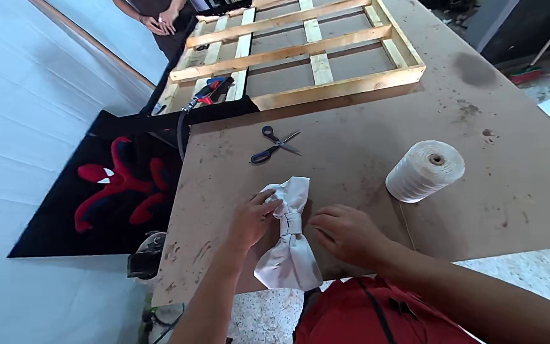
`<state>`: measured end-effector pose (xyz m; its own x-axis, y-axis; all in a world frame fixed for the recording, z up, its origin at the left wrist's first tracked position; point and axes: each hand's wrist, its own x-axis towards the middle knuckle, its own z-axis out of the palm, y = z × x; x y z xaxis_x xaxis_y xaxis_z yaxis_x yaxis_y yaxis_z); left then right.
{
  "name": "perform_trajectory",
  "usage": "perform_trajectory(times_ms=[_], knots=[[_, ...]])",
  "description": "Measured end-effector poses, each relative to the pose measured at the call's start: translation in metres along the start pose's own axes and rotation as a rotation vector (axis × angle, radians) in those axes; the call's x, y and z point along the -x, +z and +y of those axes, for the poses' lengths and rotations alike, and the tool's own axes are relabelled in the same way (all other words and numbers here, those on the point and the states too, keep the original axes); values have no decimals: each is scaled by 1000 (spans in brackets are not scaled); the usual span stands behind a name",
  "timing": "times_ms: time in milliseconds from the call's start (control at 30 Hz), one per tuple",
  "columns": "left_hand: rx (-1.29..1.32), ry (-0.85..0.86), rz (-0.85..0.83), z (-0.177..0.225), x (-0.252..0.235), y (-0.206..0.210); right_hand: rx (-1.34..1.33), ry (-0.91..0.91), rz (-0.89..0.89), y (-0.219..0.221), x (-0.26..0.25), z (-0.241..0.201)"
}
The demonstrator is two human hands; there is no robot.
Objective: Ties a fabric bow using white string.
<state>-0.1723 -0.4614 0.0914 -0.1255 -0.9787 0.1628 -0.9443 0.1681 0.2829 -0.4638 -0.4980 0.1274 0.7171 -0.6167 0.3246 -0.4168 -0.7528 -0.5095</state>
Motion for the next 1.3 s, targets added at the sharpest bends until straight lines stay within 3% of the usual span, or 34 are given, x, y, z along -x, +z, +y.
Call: perform_trajectory(times_ms=[167, 233, 333, 500, 600, 800, 1033, 1133, 1300], knots=[[111, 231, -66, -35, -19, 7, 120, 408, -393, 72, -65, -36], [129, 272, -98, -44, -22, 10, 172, 457, -424, 77, -71, -35], [149, 278, -104, -43, -25, 18, 228, 390, -480, 63, -74, -22], [303, 204, -72, -29, -18, 32, 229, 285, -352, 54, -62, 9], [348, 257, 26, -26, -15, 39, 236, 257, -237, 63, -49, 11], [270, 274, 99, -16, -16, 49, 231, 216, -101, 84, -35, 19], [116, 106, 183, 10, -14, 64, 164, 182, -107, 81, -35, 27], [208, 197, 180, 1, -9, 67, 158, 186, -111, 82, -33, 29], [349, 395, 11, -34, -3, 59, 171, 182, -138, 82, -34, 29]])
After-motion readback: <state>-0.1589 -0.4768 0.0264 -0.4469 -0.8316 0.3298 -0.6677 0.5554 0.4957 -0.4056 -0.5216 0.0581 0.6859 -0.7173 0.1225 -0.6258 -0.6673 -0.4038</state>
